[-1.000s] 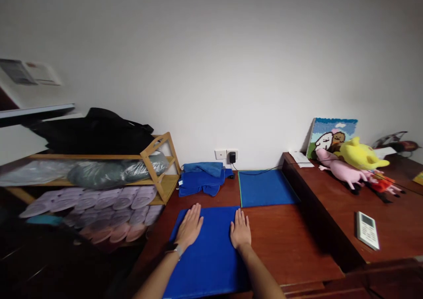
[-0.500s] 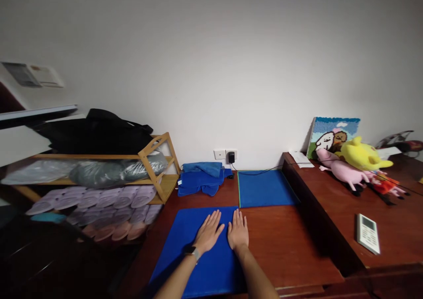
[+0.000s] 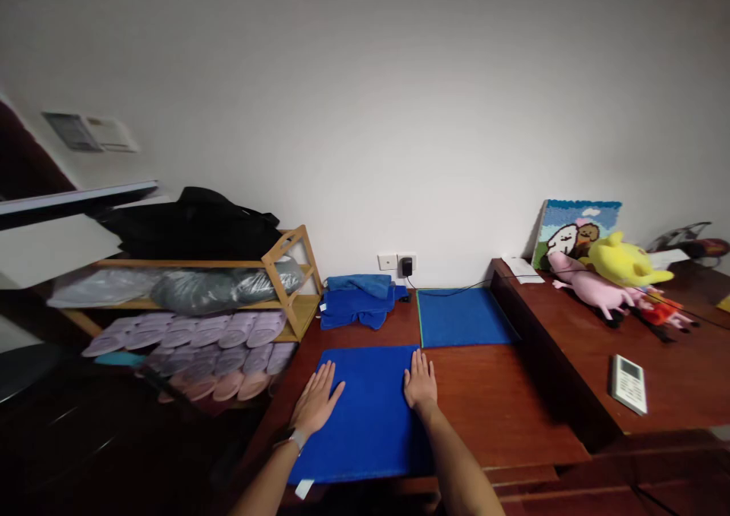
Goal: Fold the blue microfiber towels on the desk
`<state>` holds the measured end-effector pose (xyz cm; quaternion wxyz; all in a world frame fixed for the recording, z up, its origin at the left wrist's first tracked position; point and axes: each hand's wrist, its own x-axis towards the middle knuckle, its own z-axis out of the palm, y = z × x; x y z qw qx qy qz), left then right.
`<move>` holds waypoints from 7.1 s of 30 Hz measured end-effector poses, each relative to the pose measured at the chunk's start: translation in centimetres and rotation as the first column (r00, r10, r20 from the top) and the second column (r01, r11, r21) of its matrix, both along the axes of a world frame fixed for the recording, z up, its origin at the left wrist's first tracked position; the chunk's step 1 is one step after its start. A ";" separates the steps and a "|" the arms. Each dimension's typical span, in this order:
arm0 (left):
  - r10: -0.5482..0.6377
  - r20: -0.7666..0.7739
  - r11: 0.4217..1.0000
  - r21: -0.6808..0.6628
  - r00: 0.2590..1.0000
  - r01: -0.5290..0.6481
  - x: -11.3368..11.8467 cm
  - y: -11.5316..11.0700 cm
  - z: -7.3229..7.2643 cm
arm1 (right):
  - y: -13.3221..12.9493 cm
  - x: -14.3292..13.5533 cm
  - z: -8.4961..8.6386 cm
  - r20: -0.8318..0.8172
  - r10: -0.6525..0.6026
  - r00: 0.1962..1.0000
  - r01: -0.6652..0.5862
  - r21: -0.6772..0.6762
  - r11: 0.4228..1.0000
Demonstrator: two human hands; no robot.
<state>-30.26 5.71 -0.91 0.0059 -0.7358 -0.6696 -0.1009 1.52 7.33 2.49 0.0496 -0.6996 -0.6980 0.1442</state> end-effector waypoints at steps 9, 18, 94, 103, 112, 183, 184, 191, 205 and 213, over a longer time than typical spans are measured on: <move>-0.004 0.018 0.999 0.040 1.000 0.003 0.0 0.6 -0.8 | -4.8 -0.1 -1.4 -0.047 0.004 0.999 -0.001 0.060 0.998; 0.031 -0.028 1.000 0.005 0.999 -0.031 0.5 1.1 0.1 | -5.2 -0.2 -1.3 -0.084 -0.013 0.996 0.021 0.095 0.995; -0.029 0.007 0.999 0.020 1.000 0.029 -0.5 -9.8 -0.4 | -12.3 -0.7 -1.7 -0.068 0.013 0.998 -0.003 0.137 0.991; -0.049 0.039 0.999 -0.017 0.998 0.050 -1.8 -9.6 0.2 | -14.3 0.2 -1.5 -0.080 0.033 0.996 -0.023 0.123 0.992; -0.311 0.083 0.949 0.088 0.947 0.304 8.6 -9.9 3.1 | -14.4 0.2 -1.7 -0.097 0.045 0.994 -0.031 0.145 0.989; 0.078 0.042 0.997 0.025 0.996 -0.079 -0.8 -6.3 -0.8 | -8.8 0.1 -1.9 0.008 0.010 1.000 -0.011 0.069 0.998; 0.079 0.044 0.996 0.034 0.996 -0.081 -0.7 -6.3 -0.9 | -8.6 0.1 -1.7 0.005 0.004 1.000 -0.005 0.063 0.998; 0.063 0.034 0.996 0.064 0.997 -0.065 -1.0 -6.2 -2.0 | -4.4 0.2 0.1 -0.023 0.029 0.999 -0.027 0.101 0.995; -0.303 0.091 0.953 0.057 0.949 0.299 13.8 -1.0 0.2 | -3.0 0.7 -2.0 -0.031 0.070 0.997 -0.067 0.098 0.993; -0.282 0.090 0.959 0.025 0.955 0.281 15.8 0.7 -1.6 | -2.7 0.7 -3.4 -0.015 0.073 0.997 -0.070 0.145 0.987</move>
